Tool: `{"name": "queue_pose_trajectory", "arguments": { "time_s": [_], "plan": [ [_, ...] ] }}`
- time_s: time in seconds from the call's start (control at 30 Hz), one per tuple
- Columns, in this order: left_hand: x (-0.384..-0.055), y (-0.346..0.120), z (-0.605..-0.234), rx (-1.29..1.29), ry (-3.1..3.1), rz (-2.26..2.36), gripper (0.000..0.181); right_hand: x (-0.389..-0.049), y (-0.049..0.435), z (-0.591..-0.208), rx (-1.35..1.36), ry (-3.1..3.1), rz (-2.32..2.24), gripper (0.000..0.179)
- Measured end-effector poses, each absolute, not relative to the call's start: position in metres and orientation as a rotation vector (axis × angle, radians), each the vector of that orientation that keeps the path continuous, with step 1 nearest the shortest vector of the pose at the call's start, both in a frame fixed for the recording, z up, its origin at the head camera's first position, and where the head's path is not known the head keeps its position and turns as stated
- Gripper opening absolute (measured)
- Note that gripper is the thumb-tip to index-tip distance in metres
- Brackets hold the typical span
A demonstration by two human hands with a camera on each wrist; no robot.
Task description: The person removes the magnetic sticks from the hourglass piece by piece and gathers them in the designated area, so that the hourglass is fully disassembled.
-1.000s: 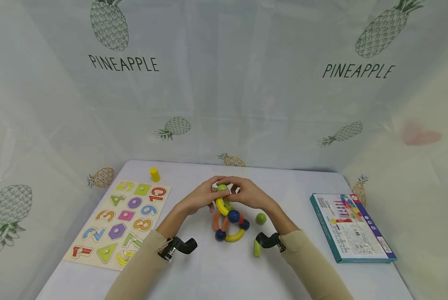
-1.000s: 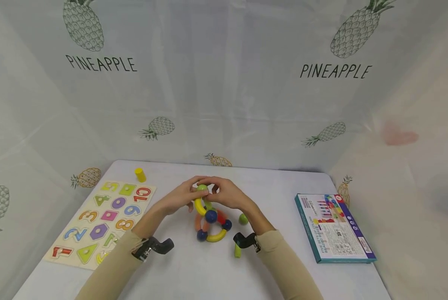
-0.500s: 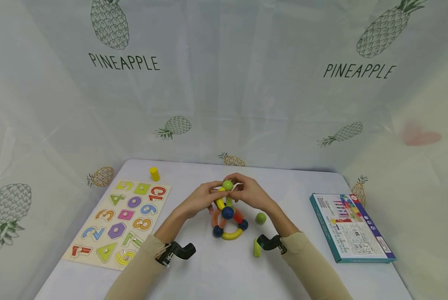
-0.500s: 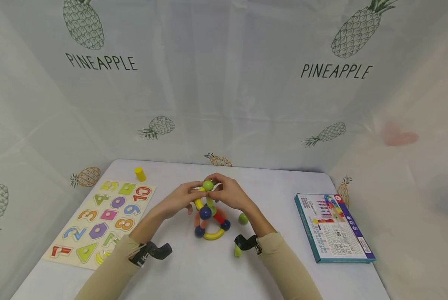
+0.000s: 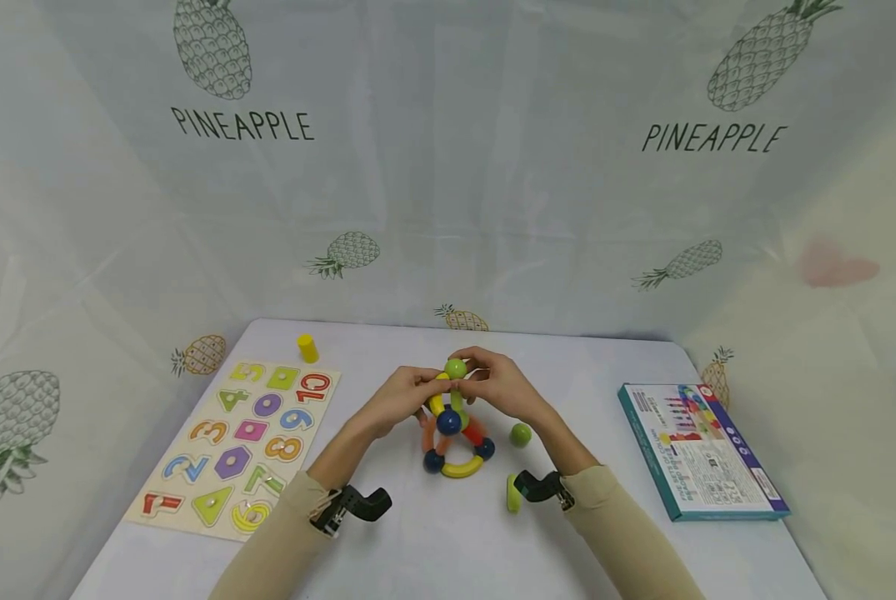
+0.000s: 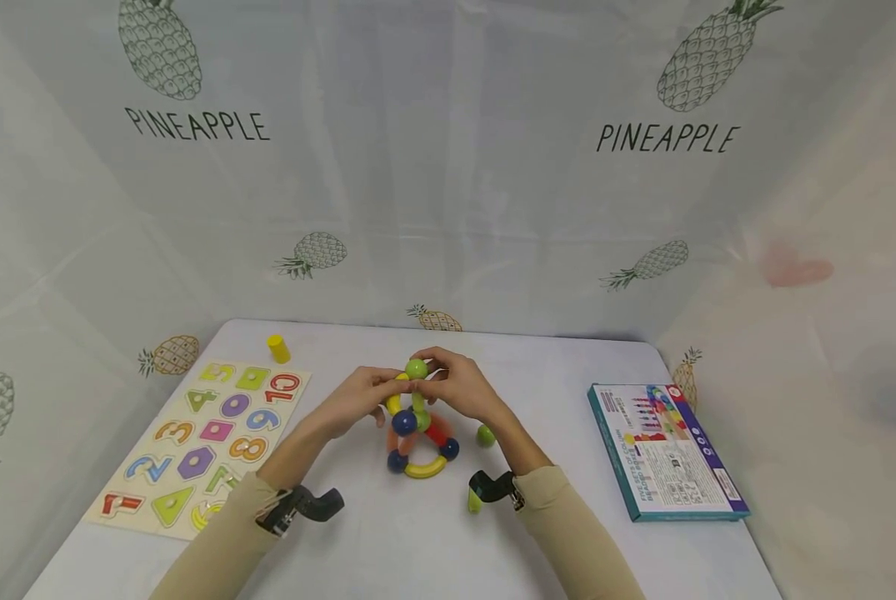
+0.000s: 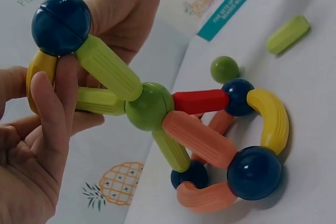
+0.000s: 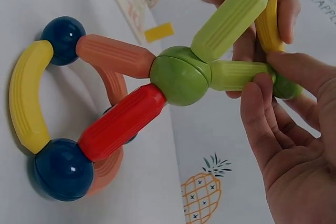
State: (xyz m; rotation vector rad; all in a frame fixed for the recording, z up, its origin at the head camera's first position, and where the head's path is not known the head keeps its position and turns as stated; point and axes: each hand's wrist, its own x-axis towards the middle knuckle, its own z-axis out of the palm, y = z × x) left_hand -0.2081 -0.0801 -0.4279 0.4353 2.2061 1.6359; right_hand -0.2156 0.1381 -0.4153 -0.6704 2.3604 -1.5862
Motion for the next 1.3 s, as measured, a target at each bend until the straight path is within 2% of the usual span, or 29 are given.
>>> {"name": "queue_pose_trajectory", "arguments": {
  "time_s": [0.17, 0.5, 0.97, 1.3],
  "plan": [
    [-0.207, -0.08, -0.428, 0.423, 2.25, 1.629, 0.035, -0.208, 0.137, -0.406, -0.658, 2.403, -1.573, 0.038],
    [-0.207, -0.082, -0.43, 0.454, 2.282, 1.621, 0.033, -0.223, 0.14, -0.431, -0.645, 2.476, -1.559, 0.044],
    [-0.207, -0.083, -0.428, 0.475, 2.329, 1.59, 0.027, -0.223, 0.139, -0.437, -0.776, 2.574, -1.554, 0.041],
    [-0.206, -0.083, -0.425, 0.491, 2.328, 1.593, 0.025, -0.219, 0.137, -0.436, -0.728, 2.594, -1.567, 0.041]
  ]
}}
